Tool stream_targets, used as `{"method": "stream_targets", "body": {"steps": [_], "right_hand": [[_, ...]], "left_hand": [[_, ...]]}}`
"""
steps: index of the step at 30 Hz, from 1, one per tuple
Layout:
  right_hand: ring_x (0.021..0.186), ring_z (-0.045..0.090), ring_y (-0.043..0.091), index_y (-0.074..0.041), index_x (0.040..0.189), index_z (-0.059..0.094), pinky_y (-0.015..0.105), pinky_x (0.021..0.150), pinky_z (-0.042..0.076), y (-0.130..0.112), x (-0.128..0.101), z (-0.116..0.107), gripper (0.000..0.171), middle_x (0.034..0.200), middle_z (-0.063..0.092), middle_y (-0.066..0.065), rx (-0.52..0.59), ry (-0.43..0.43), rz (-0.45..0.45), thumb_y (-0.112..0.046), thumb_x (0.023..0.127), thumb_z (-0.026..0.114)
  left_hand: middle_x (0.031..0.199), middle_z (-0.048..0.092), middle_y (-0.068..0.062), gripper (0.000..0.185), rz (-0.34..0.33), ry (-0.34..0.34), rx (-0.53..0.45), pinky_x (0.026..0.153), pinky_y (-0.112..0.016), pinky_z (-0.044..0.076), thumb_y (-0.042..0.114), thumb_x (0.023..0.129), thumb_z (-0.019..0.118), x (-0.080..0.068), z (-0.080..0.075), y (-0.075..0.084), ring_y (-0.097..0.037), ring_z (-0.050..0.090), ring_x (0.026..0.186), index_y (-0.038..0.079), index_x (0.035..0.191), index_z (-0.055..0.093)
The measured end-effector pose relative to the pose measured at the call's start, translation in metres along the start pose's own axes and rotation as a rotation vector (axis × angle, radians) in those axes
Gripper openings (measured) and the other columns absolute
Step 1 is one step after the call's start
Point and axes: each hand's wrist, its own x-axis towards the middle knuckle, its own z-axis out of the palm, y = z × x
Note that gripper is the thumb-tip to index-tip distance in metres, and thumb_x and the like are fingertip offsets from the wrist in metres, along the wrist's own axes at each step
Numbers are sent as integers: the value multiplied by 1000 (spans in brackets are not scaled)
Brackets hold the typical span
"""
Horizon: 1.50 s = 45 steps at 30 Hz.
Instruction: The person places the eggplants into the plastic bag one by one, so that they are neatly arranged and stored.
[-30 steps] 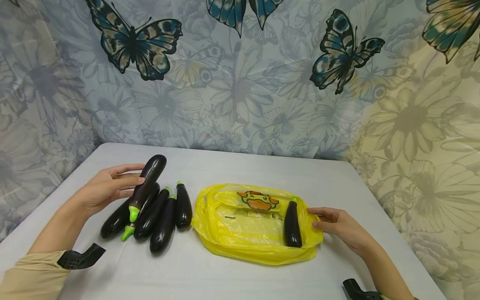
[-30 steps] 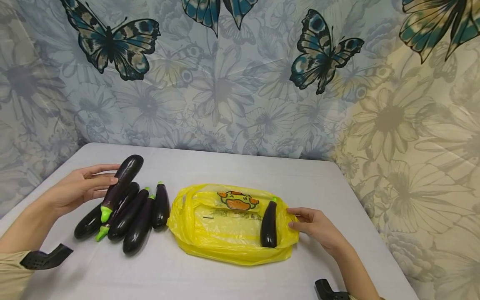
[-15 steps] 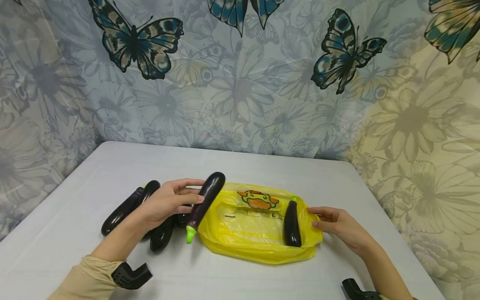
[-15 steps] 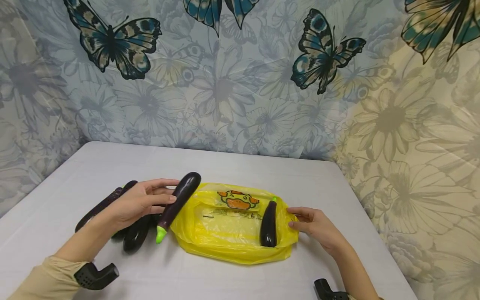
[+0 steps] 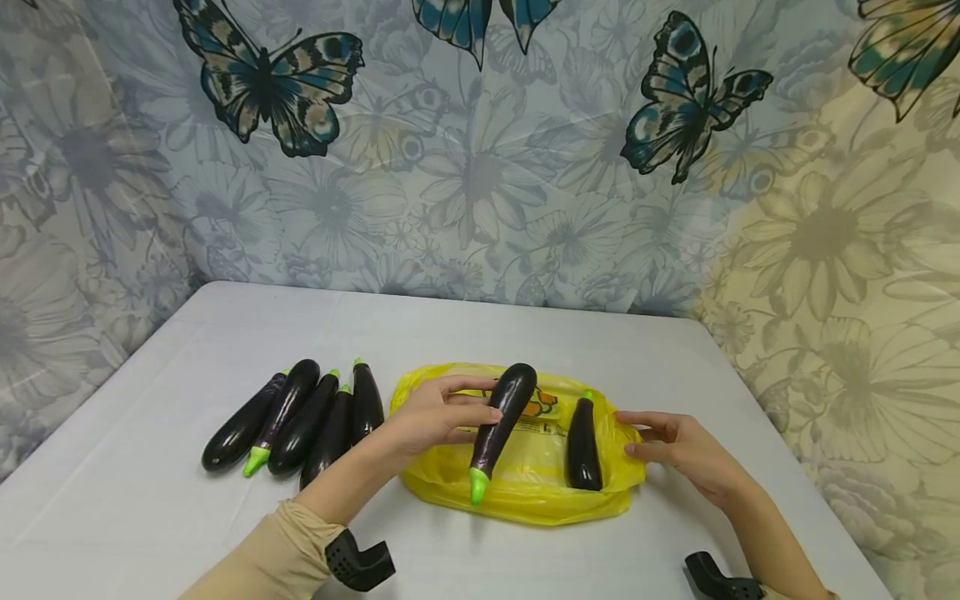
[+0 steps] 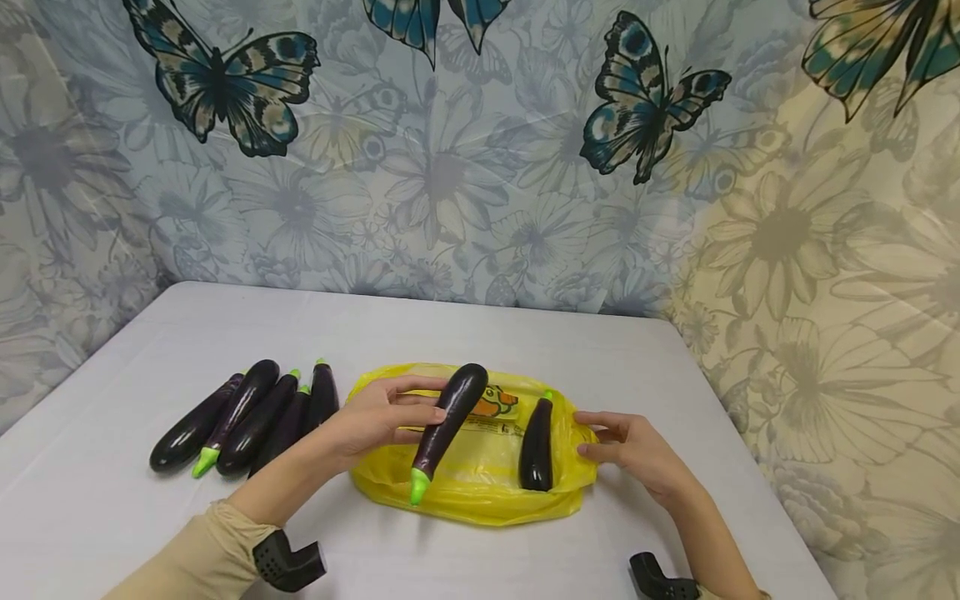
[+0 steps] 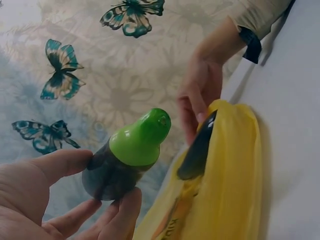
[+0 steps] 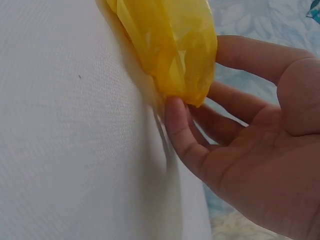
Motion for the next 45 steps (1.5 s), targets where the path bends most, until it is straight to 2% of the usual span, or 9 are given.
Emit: {"method": "stream_targets", "body": {"steps": [5, 13, 21, 29, 36, 40, 45], "right_hand": [[110, 57, 28, 3, 138, 54, 35, 86, 48, 0, 0, -1, 60, 139, 52, 19, 13, -7, -4, -17, 86, 77], [113, 55, 29, 3, 138, 54, 36, 89, 46, -1, 1, 0, 61, 140, 52, 18, -1, -5, -4, -16, 85, 78], [113, 56, 29, 3, 137, 55, 36, 89, 47, 0, 1, 1, 61, 139, 53, 18, 5, 0, 6, -15, 84, 79], [116, 55, 32, 4, 137, 55, 32, 89, 48, 0, 1, 1, 61, 139, 53, 18, 20, -1, -2, -14, 84, 80], [120, 52, 34, 4, 136, 56, 36, 93, 47, 1, 2, 1, 61, 138, 54, 17, 20, -4, 1, -14, 83, 80], [123, 50, 36, 4, 136, 56, 37, 94, 47, 2, 2, 1, 61, 139, 53, 18, 11, -12, 1, -15, 83, 80], [126, 48, 38, 1, 137, 56, 41, 97, 46, 0, 2, 1, 62, 141, 52, 17, -3, 9, 22, -16, 83, 80]], "left_hand": [[116, 66, -16, 53, -17, 26, -60, 87, -42, 54, 10, 85, 77, 16, 18, -10, -27, 67, 100, 2, 134, 58], [109, 68, -13, 53, -22, 101, -75, 83, -39, 56, 11, 84, 78, 38, 42, -22, -26, 69, 94, 2, 132, 58], [102, 70, -12, 51, -11, 150, -97, 78, -37, 57, 10, 83, 79, 54, 57, -31, -24, 70, 86, 3, 130, 60], [97, 71, -9, 51, -64, 209, -26, 74, -34, 58, 10, 81, 81, 66, 62, -38, -21, 70, 82, 2, 128, 62], [96, 70, -8, 50, -40, 257, 32, 75, -35, 58, 11, 81, 81, 73, 70, -42, -20, 68, 81, 0, 126, 62], [98, 70, -7, 48, -12, 250, 89, 70, -34, 59, 9, 82, 81, 74, 75, -47, -18, 68, 79, -2, 125, 63], [90, 69, -6, 47, 16, 196, 196, 61, -33, 59, 12, 81, 82, 75, 75, -45, -20, 69, 71, 0, 123, 65]]}}
